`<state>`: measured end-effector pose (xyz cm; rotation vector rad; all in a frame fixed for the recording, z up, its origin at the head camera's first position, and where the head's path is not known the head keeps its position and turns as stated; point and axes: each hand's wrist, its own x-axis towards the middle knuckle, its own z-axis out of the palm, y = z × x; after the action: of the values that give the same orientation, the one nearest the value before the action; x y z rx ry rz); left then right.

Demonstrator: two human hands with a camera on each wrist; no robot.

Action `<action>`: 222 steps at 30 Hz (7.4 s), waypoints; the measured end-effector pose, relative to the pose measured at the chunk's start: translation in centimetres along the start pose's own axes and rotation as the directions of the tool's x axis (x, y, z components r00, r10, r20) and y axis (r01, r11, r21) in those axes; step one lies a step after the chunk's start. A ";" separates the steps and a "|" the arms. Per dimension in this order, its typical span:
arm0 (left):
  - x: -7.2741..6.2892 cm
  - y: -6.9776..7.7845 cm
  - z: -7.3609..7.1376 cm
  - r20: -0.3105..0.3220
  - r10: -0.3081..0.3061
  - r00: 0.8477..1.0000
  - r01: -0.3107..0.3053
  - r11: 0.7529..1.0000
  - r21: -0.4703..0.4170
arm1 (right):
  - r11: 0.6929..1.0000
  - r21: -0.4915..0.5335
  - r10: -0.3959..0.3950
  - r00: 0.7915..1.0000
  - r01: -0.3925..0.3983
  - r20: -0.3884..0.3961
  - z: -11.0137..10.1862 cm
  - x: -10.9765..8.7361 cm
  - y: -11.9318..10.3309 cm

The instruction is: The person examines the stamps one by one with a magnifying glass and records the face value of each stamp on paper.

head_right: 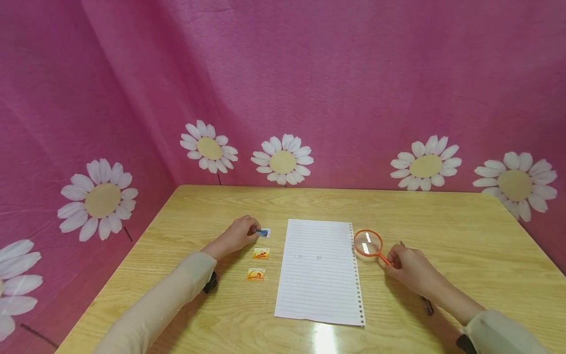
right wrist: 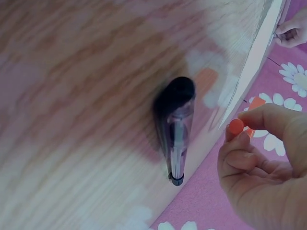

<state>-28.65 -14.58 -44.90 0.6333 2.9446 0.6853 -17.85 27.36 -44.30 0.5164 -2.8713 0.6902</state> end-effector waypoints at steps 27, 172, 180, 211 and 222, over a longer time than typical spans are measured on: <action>0.2 -0.5 0.1 -0.009 0.049 0.999 -0.049 0.999 0.015 | 0.997 -0.017 -0.071 0.997 0.072 0.035 0.2 2.2 -1.7; -0.1 -0.5 -0.3 -0.016 0.077 0.997 -0.077 0.996 0.040 | 0.854 0.098 -0.520 0.848 0.511 0.104 7.8 14.4 -11.5; 0.0 -0.6 -0.2 -0.017 0.079 0.997 -0.078 0.996 0.046 | 0.846 0.101 -0.532 0.842 0.524 0.091 8.1 14.7 -11.6; 0.1 -0.7 -0.1 -0.003 0.076 0.997 -0.076 0.996 0.048 | 0.843 0.080 -0.538 0.836 0.532 0.111 8.1 14.8 -11.7; 0.1 -0.8 0.0 -0.010 0.089 0.996 -0.089 0.995 0.052 | 0.840 0.079 -0.543 0.832 0.537 0.113 8.3 14.8 -11.6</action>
<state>-29.06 -15.20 -45.28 0.7719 2.9696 0.6250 -27.96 9.46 -43.66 1.3581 -2.6082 0.6305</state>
